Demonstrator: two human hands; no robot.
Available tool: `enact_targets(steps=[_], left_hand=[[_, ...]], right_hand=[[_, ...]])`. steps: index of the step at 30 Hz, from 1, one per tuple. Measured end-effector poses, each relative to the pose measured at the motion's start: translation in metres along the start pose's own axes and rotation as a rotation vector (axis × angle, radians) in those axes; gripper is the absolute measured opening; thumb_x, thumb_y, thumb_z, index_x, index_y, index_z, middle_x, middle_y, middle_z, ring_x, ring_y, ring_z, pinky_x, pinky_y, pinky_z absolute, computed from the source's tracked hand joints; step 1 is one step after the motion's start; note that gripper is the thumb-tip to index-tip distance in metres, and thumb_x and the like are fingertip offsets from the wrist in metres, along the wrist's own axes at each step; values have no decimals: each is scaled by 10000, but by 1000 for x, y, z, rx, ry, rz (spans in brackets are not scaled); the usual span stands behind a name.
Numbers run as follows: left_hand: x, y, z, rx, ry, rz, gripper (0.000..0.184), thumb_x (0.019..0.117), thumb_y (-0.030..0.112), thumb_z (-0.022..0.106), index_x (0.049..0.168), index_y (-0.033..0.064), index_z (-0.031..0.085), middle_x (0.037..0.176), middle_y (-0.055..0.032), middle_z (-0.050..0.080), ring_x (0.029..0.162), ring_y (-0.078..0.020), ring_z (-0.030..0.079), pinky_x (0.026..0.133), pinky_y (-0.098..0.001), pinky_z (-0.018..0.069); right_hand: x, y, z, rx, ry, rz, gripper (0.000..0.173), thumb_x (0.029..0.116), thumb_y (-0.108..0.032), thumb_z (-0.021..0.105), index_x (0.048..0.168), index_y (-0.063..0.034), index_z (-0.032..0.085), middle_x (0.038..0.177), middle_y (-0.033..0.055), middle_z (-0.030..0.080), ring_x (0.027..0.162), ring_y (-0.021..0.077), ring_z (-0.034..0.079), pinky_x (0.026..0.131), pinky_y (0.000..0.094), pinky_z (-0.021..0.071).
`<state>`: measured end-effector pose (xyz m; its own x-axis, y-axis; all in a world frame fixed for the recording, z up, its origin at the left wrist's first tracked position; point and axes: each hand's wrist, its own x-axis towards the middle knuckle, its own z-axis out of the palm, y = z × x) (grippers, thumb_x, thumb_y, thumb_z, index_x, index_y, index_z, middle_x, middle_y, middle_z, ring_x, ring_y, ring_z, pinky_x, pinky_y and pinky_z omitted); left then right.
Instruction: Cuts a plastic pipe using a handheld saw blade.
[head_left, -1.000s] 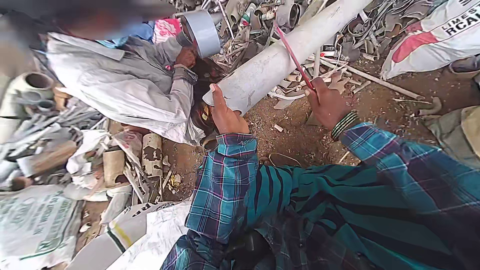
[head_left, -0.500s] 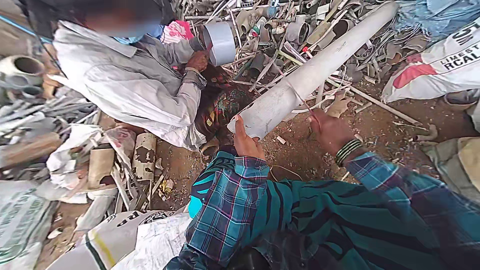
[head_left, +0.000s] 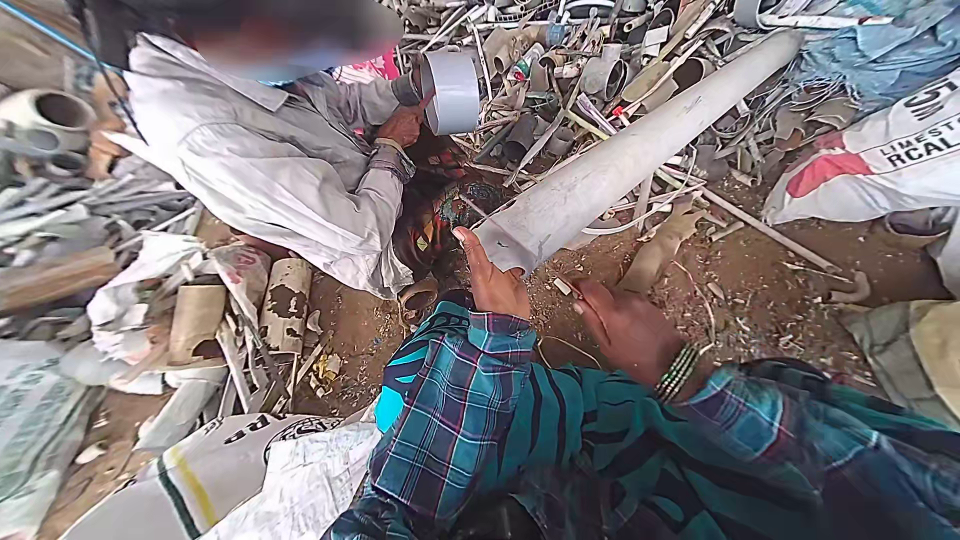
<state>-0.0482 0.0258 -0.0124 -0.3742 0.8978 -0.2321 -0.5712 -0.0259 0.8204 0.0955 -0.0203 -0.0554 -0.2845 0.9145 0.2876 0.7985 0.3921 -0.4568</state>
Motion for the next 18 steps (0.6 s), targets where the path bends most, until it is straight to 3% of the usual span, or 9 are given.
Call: enact_targets(steps=[3, 6, 8, 10, 12, 13, 18], left_hand=[[-1, 2, 1, -5, 16, -23, 621, 1067, 595, 126, 1425, 189, 431, 1284, -32, 583, 1188, -135, 582, 962, -368, 506], [-3, 1, 2, -11, 18, 0, 603, 1083, 554, 119, 1402, 157, 443, 1258, -33, 599, 1170, -127, 595, 957, -358, 514], [-5, 2, 3, -48, 35, -14, 551, 1102, 501, 160, 1434, 145, 420, 1299, -57, 575, 1212, -149, 572, 994, -389, 496], [-6, 2, 4, -71, 38, -31, 534, 1103, 498, 169, 1421, 158, 429, 1288, -50, 583, 1206, -154, 578, 984, -407, 502], [-8, 2, 7, -84, 61, -48, 528, 1100, 511, 159, 1360, 163, 460, 1200, -40, 609, 1122, -147, 615, 910, -390, 534], [-10, 3, 8, -96, 63, -50, 530, 1100, 513, 159, 1352, 162, 465, 1182, -40, 613, 1103, -147, 622, 896, -383, 539], [-9, 8, 13, -95, 107, -41, 538, 1101, 511, 168, 1406, 159, 436, 1256, -53, 587, 1161, -151, 596, 929, -371, 519]], right_hand=[[-2, -3, 3, -22, 35, -34, 368, 1049, -227, 480, 1163, 62, 676, 826, 259, 680, 657, 454, 700, 531, 546, 553], [20, 23, -13, 42, -86, 242, 347, 1100, -180, 436, 1241, 93, 597, 914, 321, 677, 863, 526, 689, 742, 638, 528], [24, 30, -16, 52, -122, 295, 345, 1109, -178, 423, 1267, 95, 563, 943, 335, 667, 908, 536, 676, 784, 654, 512], [11, 23, -1, 35, -3, 118, 377, 1074, -198, 454, 1245, 93, 621, 894, 302, 695, 788, 504, 708, 671, 613, 555], [0, 16, 19, 23, 130, -61, 410, 1040, -243, 456, 1176, 78, 671, 838, 257, 692, 649, 435, 703, 529, 529, 558], [0, 17, 25, 25, 166, -90, 420, 1038, -252, 450, 1166, 78, 676, 834, 255, 690, 634, 427, 700, 511, 519, 552], [14, 41, 24, 97, 110, 57, 399, 1063, -195, 435, 1261, 104, 611, 908, 293, 698, 742, 480, 705, 643, 592, 555]])
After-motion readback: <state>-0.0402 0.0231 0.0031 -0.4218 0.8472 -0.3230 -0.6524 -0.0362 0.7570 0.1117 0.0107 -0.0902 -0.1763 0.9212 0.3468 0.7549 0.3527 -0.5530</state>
